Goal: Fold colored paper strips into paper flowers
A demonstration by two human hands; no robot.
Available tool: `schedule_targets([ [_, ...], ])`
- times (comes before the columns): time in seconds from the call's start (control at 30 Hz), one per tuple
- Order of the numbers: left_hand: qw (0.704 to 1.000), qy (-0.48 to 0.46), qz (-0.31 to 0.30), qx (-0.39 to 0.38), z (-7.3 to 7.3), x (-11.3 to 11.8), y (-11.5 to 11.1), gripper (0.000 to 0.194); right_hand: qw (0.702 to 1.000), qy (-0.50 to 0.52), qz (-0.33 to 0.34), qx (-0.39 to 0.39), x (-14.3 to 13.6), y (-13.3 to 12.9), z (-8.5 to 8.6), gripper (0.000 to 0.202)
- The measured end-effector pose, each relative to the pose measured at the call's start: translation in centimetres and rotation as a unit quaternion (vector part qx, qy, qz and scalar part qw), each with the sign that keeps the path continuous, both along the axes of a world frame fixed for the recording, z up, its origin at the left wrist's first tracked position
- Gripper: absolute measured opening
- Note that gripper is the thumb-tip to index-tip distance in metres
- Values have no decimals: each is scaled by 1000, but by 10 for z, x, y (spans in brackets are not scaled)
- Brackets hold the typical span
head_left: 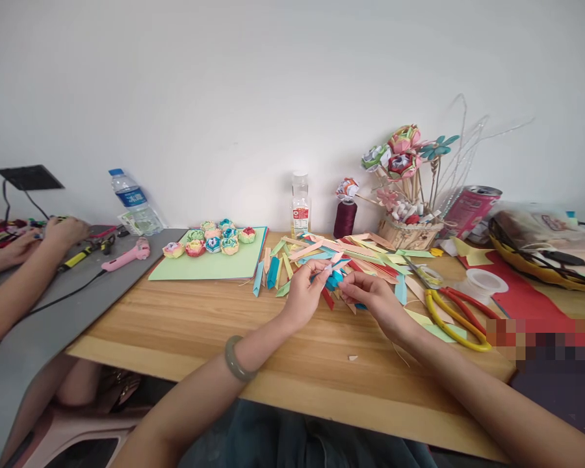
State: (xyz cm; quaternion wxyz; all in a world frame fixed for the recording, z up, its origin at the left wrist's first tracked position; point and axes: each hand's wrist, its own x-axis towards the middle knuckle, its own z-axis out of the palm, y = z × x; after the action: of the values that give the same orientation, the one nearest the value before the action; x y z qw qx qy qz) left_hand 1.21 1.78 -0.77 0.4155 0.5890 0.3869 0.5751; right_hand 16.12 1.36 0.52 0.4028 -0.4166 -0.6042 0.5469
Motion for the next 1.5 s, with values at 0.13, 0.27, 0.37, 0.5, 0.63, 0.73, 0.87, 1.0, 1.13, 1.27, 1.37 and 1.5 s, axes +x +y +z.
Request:
schedule_targets([
  [0.13, 997, -59, -16, -40, -3, 1, 3, 15, 1000, -8, -5, 8, -1, 0, -3, 36],
  [0.27, 993, -98, -17, -66, -3, 1, 3, 18, 999, -22, -13, 25, -3, -3, 0, 35],
  [0.37, 989, -126, -11, -82, -3, 1, 4, 20, 999, -26, -17, 33, -4, -5, 2, 34],
  [0.5, 981, -169, -17, -97, -3, 3, 4, 21, 999, -22, -21, 41, -4, -5, 1, 31],
  [0.63, 973, -205, -24, -101, -2, 4, 4, 23, 999, -14, -23, 44, -4, -5, -1, 31],
  [0.73, 969, -224, -29, -105, -2, 4, 4, 24, 999, -9, -25, 47, -4, -5, -2, 31],
  [0.87, 962, -245, -37, -115, 0, 6, 3, 25, 998, 0, -29, 50, -5, -6, -1, 29],
  [1.0, 953, -271, -42, -131, 4, 4, 3, 26, 998, 22, -21, 59, -3, -8, -2, 25],
  [1.13, 922, -323, -69, -202, 9, -4, 7, 25, 986, 75, -99, 115, 4, -7, 3, 18],
  [1.27, 891, -332, -171, -256, 9, -7, 8, 24, 981, 37, -129, 138, 10, -3, 15, 21],
  [1.37, 890, -279, -226, -279, 7, -5, 5, 25, 993, -7, -57, 102, 9, -4, 21, 29],
  [1.5, 917, -187, -205, -287, 9, -3, 0, 19, 997, -37, -40, 63, 8, -4, 20, 30],
])
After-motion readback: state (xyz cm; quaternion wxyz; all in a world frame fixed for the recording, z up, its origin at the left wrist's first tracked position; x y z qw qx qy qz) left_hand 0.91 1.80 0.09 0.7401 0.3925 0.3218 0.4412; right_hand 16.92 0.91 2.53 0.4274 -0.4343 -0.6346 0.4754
